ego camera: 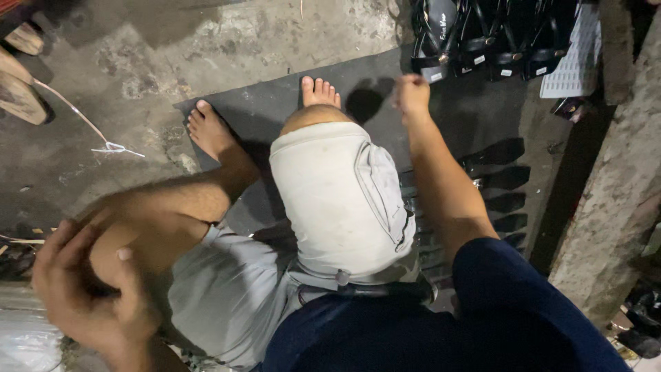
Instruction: The person sits on the floor and uses a curved metal tool to press and shape the edges of a black sandal sole. They repeatedly pick up sandals, apply the tool along the perimeter, and place them back down. The person also handles a cardboard insole and a black rubber sole piece, fitting them together.
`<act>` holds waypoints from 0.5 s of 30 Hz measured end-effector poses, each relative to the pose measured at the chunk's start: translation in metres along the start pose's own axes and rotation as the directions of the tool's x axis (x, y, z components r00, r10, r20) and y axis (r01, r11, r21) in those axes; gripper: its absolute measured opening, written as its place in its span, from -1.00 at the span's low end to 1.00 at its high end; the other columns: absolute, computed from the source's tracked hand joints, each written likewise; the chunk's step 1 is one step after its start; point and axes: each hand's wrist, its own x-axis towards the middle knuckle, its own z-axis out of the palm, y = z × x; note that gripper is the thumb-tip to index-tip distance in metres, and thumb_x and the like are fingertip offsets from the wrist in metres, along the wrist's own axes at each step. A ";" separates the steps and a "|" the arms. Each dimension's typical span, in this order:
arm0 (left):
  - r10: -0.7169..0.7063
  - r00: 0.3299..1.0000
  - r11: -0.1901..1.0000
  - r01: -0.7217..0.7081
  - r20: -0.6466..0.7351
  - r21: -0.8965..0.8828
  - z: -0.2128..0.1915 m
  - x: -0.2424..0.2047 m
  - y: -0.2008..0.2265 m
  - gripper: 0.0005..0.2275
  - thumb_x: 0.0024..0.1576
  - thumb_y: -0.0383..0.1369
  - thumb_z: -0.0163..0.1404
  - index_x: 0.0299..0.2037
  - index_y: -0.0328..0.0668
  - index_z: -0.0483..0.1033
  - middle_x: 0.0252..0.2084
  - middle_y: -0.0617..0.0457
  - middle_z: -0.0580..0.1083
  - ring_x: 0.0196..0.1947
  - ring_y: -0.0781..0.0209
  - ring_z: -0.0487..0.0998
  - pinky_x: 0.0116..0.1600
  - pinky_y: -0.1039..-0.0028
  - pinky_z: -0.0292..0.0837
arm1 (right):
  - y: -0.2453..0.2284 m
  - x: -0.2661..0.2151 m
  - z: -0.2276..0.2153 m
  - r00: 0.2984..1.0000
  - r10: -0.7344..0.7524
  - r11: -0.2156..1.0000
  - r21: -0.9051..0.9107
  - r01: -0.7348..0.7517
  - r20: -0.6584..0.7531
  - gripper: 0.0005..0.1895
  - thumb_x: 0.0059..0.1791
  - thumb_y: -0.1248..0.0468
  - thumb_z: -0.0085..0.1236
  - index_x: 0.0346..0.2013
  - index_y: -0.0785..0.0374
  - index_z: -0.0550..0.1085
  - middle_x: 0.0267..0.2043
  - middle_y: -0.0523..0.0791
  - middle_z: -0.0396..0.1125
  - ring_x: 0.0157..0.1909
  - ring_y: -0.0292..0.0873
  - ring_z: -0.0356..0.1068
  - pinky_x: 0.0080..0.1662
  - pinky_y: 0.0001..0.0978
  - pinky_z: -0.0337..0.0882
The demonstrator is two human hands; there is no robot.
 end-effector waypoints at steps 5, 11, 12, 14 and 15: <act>-0.053 0.998 0.998 0.053 -0.016 -0.034 0.002 -0.002 -0.002 -0.69 0.31 -0.21 0.13 0.11 -0.26 0.53 0.24 -0.19 0.41 0.29 -0.10 0.39 0.40 0.22 0.30 | -0.039 0.064 0.016 0.784 -0.427 0.854 -0.086 0.514 0.451 -0.56 0.16 0.48 0.16 0.33 0.32 0.36 -0.12 -0.07 0.45 -0.21 -0.25 0.42 -0.15 -0.41 0.46; 0.020 0.999 0.997 -0.018 -0.027 0.070 -0.003 -0.001 -0.005 -0.72 0.29 -0.31 0.15 0.12 -0.29 0.52 0.24 -0.19 0.44 0.31 -0.12 0.40 0.45 0.20 0.24 | -0.077 0.094 0.024 0.955 -0.141 0.933 -0.287 0.217 0.261 -0.13 -0.03 0.43 0.11 0.49 0.12 -0.06 -0.29 -0.08 0.43 -0.44 -0.27 0.40 -0.43 -0.44 0.38; 0.032 0.999 0.996 -0.029 -0.032 0.085 -0.002 0.000 -0.007 -0.72 0.29 -0.31 0.16 0.12 -0.30 0.52 0.23 -0.20 0.45 0.30 -0.13 0.40 0.44 0.19 0.23 | -0.083 0.094 0.032 0.978 -0.076 0.936 -0.324 0.137 0.192 -0.08 -0.08 0.43 0.10 0.48 0.06 -0.12 -0.36 -0.08 0.40 -0.55 -0.25 0.34 -0.54 -0.42 0.30; -0.007 0.999 1.000 0.006 -0.038 -0.014 0.001 0.002 -0.012 -0.72 0.29 -0.33 0.21 0.11 -0.28 0.50 0.26 -0.20 0.44 0.32 -0.11 0.41 0.45 0.22 0.27 | -0.098 0.091 0.055 0.923 -0.209 0.857 -0.394 0.332 0.323 -0.35 0.02 0.41 0.18 0.37 0.24 0.16 -0.27 -0.08 0.46 -0.44 -0.26 0.45 -0.44 -0.44 0.39; 0.009 0.999 0.999 -0.011 -0.037 -0.039 0.000 0.005 -0.014 -0.70 0.27 -0.34 0.23 0.12 -0.28 0.50 0.26 -0.20 0.44 0.32 -0.11 0.42 0.45 0.23 0.28 | -0.106 0.085 0.068 0.881 -0.264 0.802 -0.417 0.427 0.393 -0.47 0.07 0.40 0.22 0.32 0.32 0.29 -0.22 -0.08 0.48 -0.39 -0.26 0.50 -0.39 -0.44 0.44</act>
